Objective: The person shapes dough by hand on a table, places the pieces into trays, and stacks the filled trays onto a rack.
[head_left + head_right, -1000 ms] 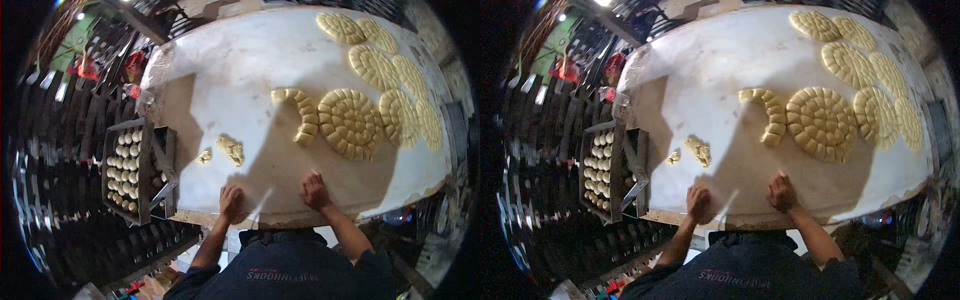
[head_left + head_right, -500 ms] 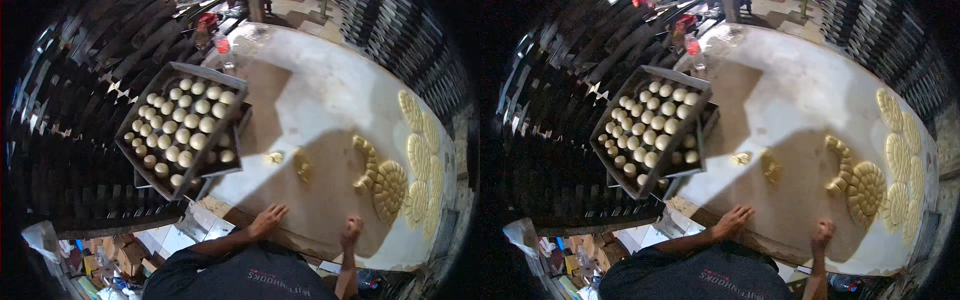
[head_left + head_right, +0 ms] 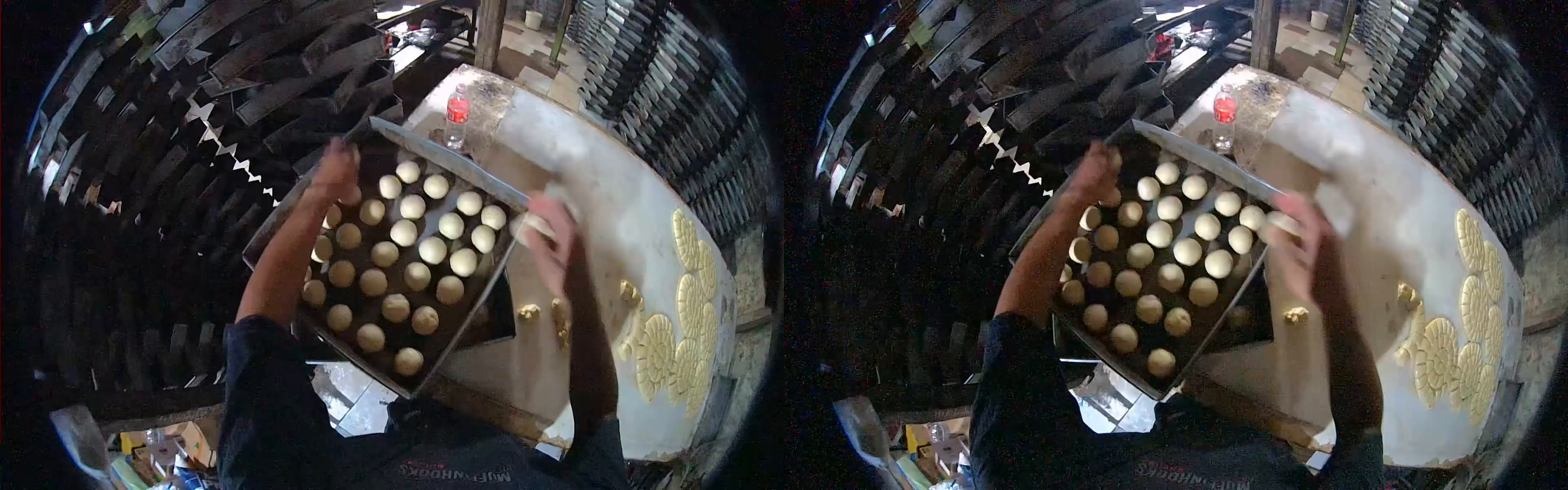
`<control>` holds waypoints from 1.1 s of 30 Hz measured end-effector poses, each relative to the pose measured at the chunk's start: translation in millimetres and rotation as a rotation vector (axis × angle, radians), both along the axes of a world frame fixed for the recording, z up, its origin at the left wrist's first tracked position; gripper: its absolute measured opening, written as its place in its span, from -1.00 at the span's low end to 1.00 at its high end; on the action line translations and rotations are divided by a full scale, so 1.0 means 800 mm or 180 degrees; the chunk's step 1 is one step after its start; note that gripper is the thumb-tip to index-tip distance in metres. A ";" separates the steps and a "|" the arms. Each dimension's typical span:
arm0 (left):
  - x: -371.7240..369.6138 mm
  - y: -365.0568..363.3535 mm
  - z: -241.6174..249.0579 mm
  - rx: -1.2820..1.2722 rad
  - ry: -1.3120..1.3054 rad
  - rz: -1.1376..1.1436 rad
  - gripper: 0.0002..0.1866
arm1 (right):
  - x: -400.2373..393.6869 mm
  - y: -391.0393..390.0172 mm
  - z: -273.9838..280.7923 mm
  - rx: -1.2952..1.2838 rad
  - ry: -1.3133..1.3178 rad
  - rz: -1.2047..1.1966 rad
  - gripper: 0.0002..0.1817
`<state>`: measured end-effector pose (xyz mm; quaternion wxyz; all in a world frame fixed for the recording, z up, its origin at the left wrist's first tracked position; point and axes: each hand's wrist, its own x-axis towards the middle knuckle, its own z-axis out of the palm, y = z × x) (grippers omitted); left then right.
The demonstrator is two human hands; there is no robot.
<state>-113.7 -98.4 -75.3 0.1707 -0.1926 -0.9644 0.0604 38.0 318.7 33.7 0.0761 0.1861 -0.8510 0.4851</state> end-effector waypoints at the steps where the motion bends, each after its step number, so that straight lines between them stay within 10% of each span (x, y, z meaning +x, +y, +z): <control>1: 0.003 0.001 -0.011 0.0037 -0.0423 0.0220 -0.42 | -0.036 -0.053 0.011 -0.0087 0.0983 0.0621 -0.55; 4: 0.046 -0.002 0.020 0.0430 -0.0217 0.0535 -0.38 | -0.120 -0.207 0.002 -0.0259 0.1126 0.0987 -0.69; 7: 0.111 0.021 0.137 0.1452 0.0402 0.0389 -0.35 | -0.184 -0.278 -0.065 0.2516 0.0875 0.1583 -0.70; 13: 0.195 0.198 0.257 0.1645 -0.0171 -0.0835 -0.52 | -0.062 -0.037 -0.053 -0.0352 0.1656 -0.0030 -0.90; 16: 0.195 0.346 0.250 0.1306 -0.1167 -0.2236 -0.46 | 0.024 0.097 -0.132 -0.0548 0.1534 -0.1342 -0.91; 20: 0.157 0.585 0.140 0.0868 -0.3434 -0.2713 -0.33 | 0.155 0.250 -0.281 -0.0025 0.0911 -0.2318 -0.86; 22: 0.160 0.706 -0.025 0.1730 -0.4922 -0.2193 -0.19 | 0.246 0.336 -0.353 0.0628 0.0680 -0.2544 -0.83; 23: 0.190 0.767 -0.044 0.0750 -0.4183 -0.2158 -0.13 | 0.294 0.381 -0.379 0.1120 0.0721 -0.2624 -0.83; 26: 0.250 0.909 -0.193 0.1529 -0.3906 -0.0660 -0.04 | 0.419 0.478 -0.408 0.0448 0.0088 -0.2914 -0.87; 28: 0.321 0.985 -0.176 0.1239 -0.3083 -0.0204 -0.02 | 0.456 0.505 -0.423 -0.0442 -0.0092 -0.3280 -0.87; 31: 0.355 1.053 -0.214 0.1287 -0.2019 0.0421 -0.09 | 0.467 0.542 -0.376 0.0729 0.0496 -0.3544 -0.89; 33: 0.356 1.049 -0.221 0.2681 -0.2365 -0.0125 -0.23 | 0.461 0.536 -0.378 0.0792 0.0497 -0.3636 -0.85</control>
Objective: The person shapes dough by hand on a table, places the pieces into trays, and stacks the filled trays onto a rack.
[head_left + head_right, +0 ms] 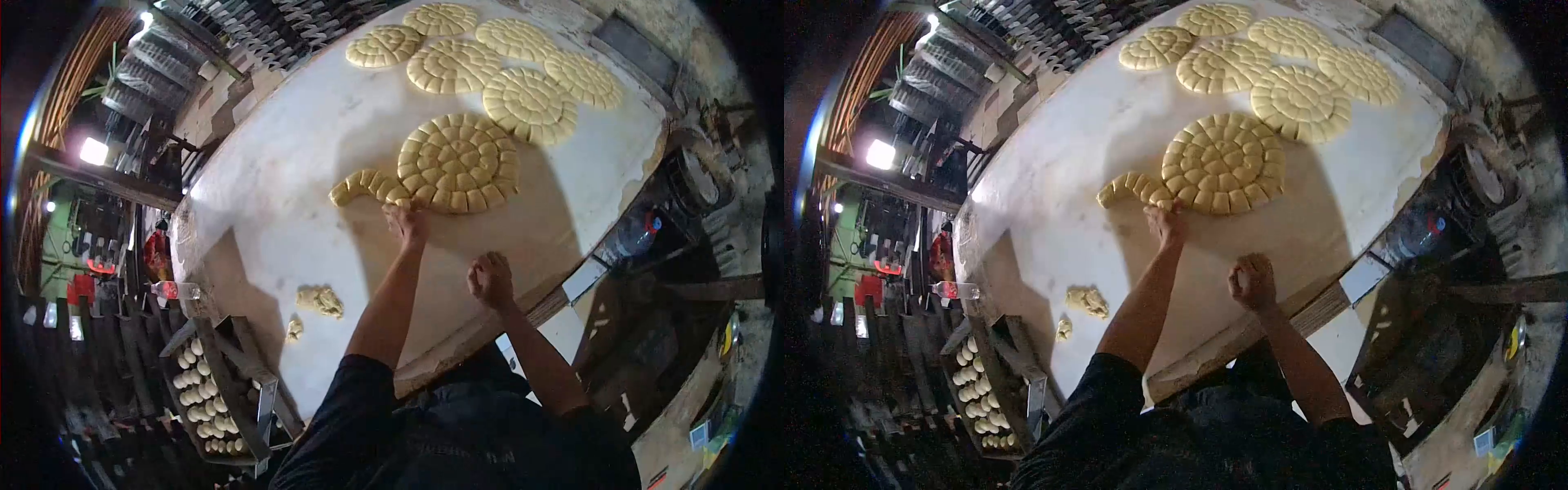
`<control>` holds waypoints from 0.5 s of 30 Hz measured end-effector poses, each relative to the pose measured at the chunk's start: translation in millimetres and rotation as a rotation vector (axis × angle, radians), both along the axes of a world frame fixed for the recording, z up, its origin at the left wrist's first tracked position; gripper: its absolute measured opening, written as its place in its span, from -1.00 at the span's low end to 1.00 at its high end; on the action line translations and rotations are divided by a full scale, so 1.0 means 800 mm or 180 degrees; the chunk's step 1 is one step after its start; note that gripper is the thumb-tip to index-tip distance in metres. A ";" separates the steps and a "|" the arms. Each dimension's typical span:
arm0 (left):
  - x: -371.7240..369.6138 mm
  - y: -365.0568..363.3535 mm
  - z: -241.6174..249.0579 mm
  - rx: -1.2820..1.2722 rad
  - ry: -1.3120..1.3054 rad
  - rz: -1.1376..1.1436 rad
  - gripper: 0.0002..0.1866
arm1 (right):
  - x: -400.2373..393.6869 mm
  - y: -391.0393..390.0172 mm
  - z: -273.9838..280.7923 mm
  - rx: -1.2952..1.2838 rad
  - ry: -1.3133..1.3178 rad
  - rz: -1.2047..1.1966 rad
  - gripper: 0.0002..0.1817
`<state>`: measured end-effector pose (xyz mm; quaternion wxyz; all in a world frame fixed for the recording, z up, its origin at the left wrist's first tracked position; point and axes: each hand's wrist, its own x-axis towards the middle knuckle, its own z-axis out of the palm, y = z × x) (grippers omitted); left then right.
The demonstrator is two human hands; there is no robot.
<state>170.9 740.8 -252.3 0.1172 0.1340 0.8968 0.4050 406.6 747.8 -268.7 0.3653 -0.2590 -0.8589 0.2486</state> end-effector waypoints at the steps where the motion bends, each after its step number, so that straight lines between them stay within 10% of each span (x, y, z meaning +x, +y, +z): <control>1: 0.001 0.000 -0.001 0.0017 -0.0099 0.0310 -0.39 | 0.003 0.001 0.003 -0.0046 0.0032 -0.0018 -0.85; 5: 0.024 -0.102 0.037 0.0359 -0.1446 -0.0568 -0.49 | 0.003 0.000 0.013 -0.0167 0.0170 0.0064 -0.83; 6: 0.012 -0.142 -0.045 0.0363 -0.1392 -0.0545 -0.49 | 0.001 0.000 0.013 -0.0198 0.0208 0.0102 -0.82; 7: -0.004 -0.202 -0.126 0.0361 0.0002 -0.2173 -0.52 | -0.001 -0.001 0.016 -0.0191 0.0253 0.0139 -0.82; 10: 0.077 -0.303 -0.037 0.0388 -0.0353 -0.1283 -0.53 | -0.009 -0.018 0.033 -0.0163 -0.0017 -0.0025 -0.68; 13: 0.103 -0.386 0.008 0.2395 -0.2323 -0.0274 -0.60 | -0.026 -0.055 0.032 -0.1087 -0.0391 -0.0174 -0.43; 15: 0.131 -0.396 0.059 0.3276 -0.2201 0.0142 -0.65 | -0.053 -0.117 -0.012 -0.1005 0.0383 0.1817 -0.42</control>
